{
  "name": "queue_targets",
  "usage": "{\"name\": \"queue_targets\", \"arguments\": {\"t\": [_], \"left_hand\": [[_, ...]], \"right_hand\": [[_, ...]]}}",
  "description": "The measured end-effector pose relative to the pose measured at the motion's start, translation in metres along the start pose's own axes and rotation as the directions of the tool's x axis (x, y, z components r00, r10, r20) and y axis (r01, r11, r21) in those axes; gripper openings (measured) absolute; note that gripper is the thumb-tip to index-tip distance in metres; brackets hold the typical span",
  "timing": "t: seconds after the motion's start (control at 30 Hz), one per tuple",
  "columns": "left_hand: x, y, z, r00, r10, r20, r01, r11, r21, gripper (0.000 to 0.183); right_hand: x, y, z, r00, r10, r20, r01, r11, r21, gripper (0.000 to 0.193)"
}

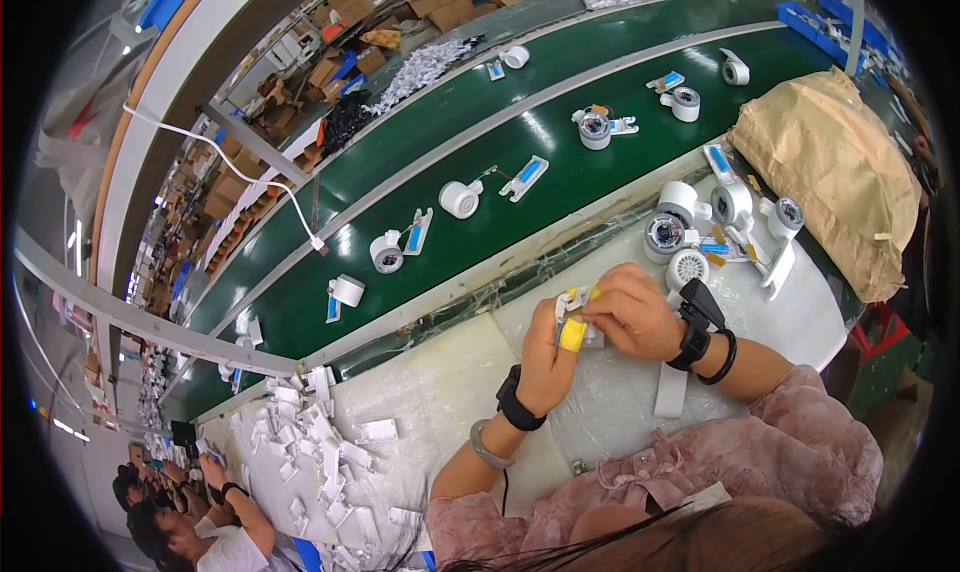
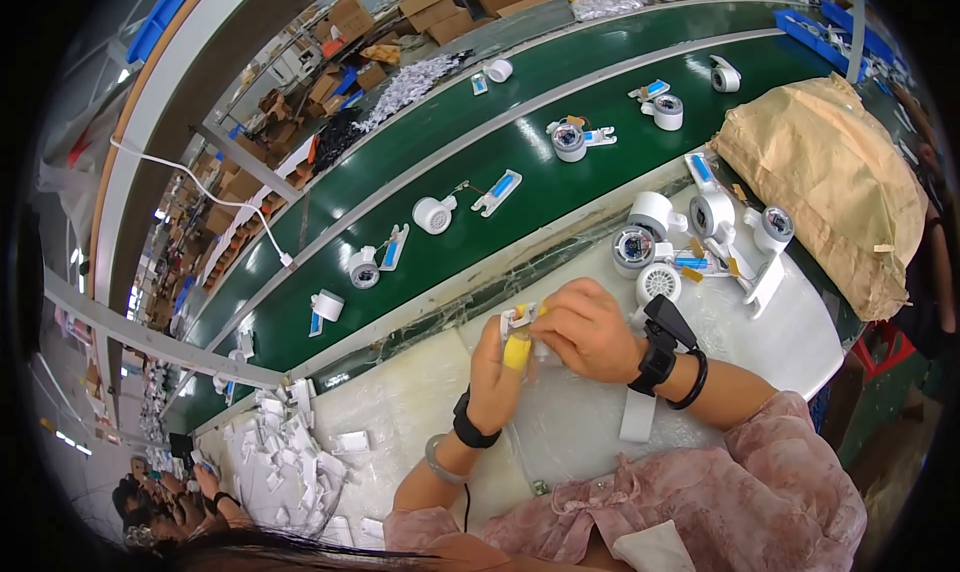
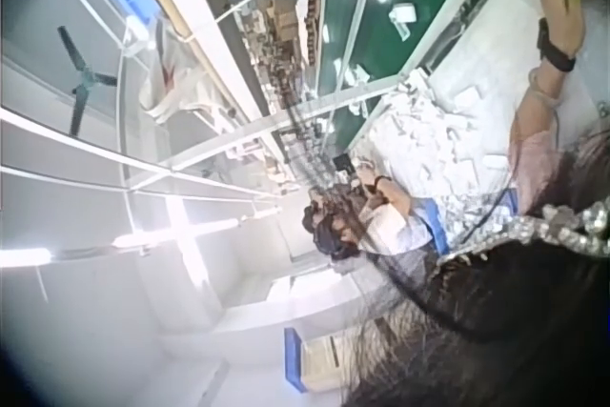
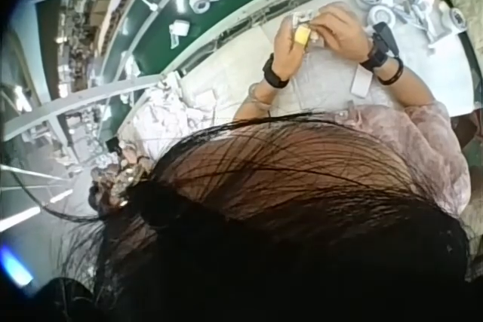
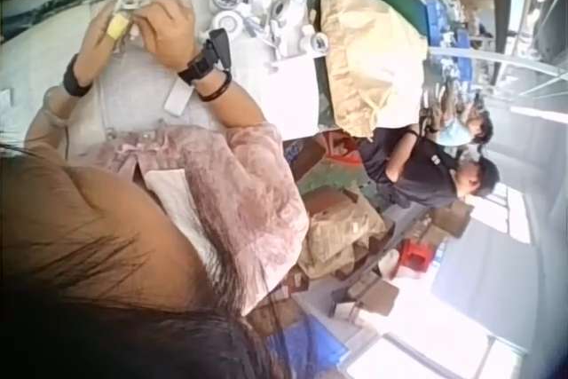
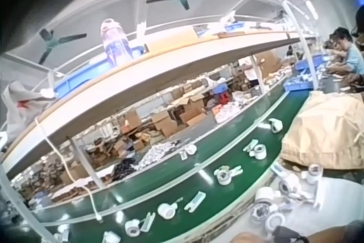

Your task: The person picks up a white plastic housing and a battery, fits the battery into the housing, and connects the wires by hand. They then attach a white fan component to the housing and place the assembled unit onto the conveyor belt.

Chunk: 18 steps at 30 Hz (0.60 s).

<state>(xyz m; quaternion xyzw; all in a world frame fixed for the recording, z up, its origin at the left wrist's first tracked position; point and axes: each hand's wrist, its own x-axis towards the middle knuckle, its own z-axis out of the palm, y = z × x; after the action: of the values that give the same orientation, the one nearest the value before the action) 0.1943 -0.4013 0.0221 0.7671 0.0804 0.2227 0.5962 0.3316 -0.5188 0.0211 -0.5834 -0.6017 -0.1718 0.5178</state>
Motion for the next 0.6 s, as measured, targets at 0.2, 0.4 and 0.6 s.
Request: {"name": "queue_targets", "arguments": {"t": [0.2, 0.4, 0.6], "left_hand": [[0.0, 0.003, 0.004, 1.0, -0.021, -0.015, 0.021, 1.0, 0.009, 0.026], [0.001, 0.01, 0.007, 0.997, -0.076, -0.017, 0.074, 0.993, -0.089, 0.02], [0.003, 0.008, 0.005, 0.998, -0.068, -0.002, 0.068, 0.994, -0.08, 0.018]], "right_hand": [[0.0, 0.0, -0.001, 1.0, -0.008, 0.002, 0.008, 1.0, 0.018, 0.025], [-0.004, 0.002, 0.0, 1.0, 0.012, 0.027, -0.013, 0.999, 0.031, 0.02], [-0.005, 0.002, 0.001, 0.999, 0.025, 0.025, -0.026, 0.999, 0.042, 0.019]]}}
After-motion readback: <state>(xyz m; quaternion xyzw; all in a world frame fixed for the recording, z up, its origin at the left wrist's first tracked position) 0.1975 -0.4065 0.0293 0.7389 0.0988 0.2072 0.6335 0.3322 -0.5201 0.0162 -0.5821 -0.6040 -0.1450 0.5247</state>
